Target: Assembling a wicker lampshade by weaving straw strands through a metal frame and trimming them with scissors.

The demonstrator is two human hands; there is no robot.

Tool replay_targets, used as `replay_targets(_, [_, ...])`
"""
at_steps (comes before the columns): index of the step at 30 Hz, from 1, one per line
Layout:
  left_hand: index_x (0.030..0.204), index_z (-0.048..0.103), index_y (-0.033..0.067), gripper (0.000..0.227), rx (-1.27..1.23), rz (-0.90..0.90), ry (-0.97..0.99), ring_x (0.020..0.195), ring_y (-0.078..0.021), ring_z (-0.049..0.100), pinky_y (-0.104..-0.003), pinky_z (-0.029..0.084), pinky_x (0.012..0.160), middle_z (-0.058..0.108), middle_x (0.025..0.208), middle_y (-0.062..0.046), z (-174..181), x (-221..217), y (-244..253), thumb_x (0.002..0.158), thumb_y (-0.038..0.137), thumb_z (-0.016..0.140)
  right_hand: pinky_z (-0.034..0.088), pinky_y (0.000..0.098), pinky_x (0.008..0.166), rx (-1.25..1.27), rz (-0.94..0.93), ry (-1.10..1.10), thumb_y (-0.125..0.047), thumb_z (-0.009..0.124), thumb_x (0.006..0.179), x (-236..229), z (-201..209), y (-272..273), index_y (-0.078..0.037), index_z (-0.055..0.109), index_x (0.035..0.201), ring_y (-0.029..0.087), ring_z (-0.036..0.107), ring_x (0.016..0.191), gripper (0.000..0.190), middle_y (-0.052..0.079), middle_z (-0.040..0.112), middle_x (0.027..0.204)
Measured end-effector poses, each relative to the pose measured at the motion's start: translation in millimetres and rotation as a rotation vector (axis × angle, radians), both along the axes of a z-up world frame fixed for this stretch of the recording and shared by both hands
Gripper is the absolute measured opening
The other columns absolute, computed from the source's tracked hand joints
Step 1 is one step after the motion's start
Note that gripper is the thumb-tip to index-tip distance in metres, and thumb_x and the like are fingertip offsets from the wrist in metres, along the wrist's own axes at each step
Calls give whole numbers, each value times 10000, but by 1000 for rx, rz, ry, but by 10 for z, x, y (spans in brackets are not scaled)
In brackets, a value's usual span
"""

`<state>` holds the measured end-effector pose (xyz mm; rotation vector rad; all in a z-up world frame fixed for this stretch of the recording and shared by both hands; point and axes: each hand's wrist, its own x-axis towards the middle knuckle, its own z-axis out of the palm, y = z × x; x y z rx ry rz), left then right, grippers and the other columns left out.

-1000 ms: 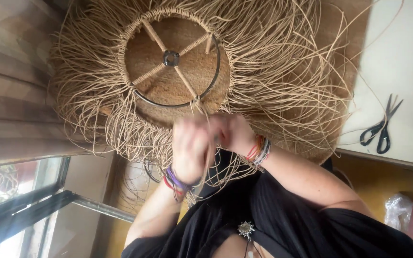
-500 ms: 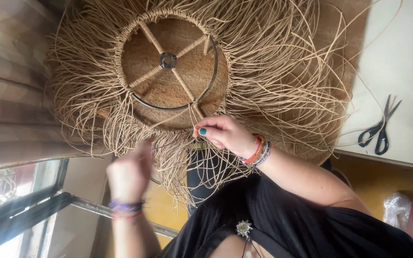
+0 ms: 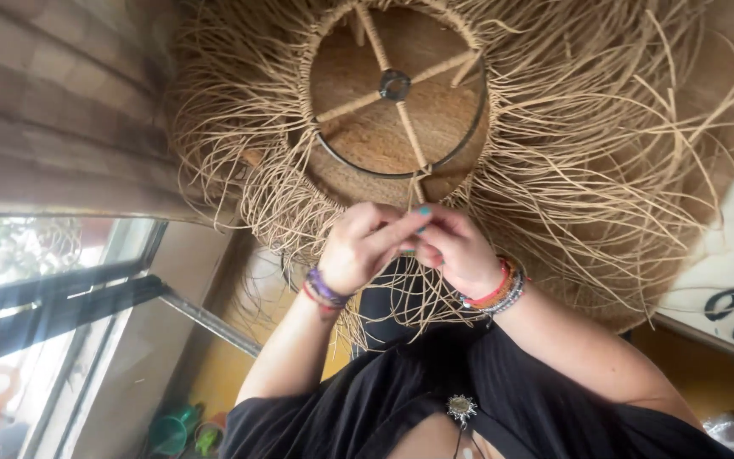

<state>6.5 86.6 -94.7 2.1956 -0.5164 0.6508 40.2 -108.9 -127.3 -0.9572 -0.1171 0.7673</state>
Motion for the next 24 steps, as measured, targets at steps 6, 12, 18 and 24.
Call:
replay_targets(6, [975,807,199,267,-110,156,-219,662,-182,574,-321,530,674,556,742,25,163,341,-48,993,394,625,310,143,366,131,-42,-8,-157,436,1059,-6,347,105,-51,509,1231,-22,356,458,215,-98,358,622])
replay_targets(12, [775,704,183,328,-114,271,-231,725,-168,601,-306,486,708,534,709,60,291,749,-75,986,417,615,273,136,356,112,-97,-62,-159,354,1106,14,365,94,-116,454,1110,-28,304,432,109,-135,252,600])
replay_targets(18, [840,647,130,255,-88,375,-27,622,-285,622,-372,554,604,468,687,-12,388,841,-84,1010,316,610,310,122,341,47,-93,-20,-162,352,1112,-124,101,-16,-90,453,1098,-67,315,456,125,-162,196,639])
replay_targets(24, [937,663,104,259,-141,490,80,653,-337,662,-474,575,600,511,734,-38,562,890,-82,1036,323,568,203,129,346,-1,-105,10,-174,388,1110,-129,-54,-77,-89,457,1099,-31,235,432,110,-119,138,643])
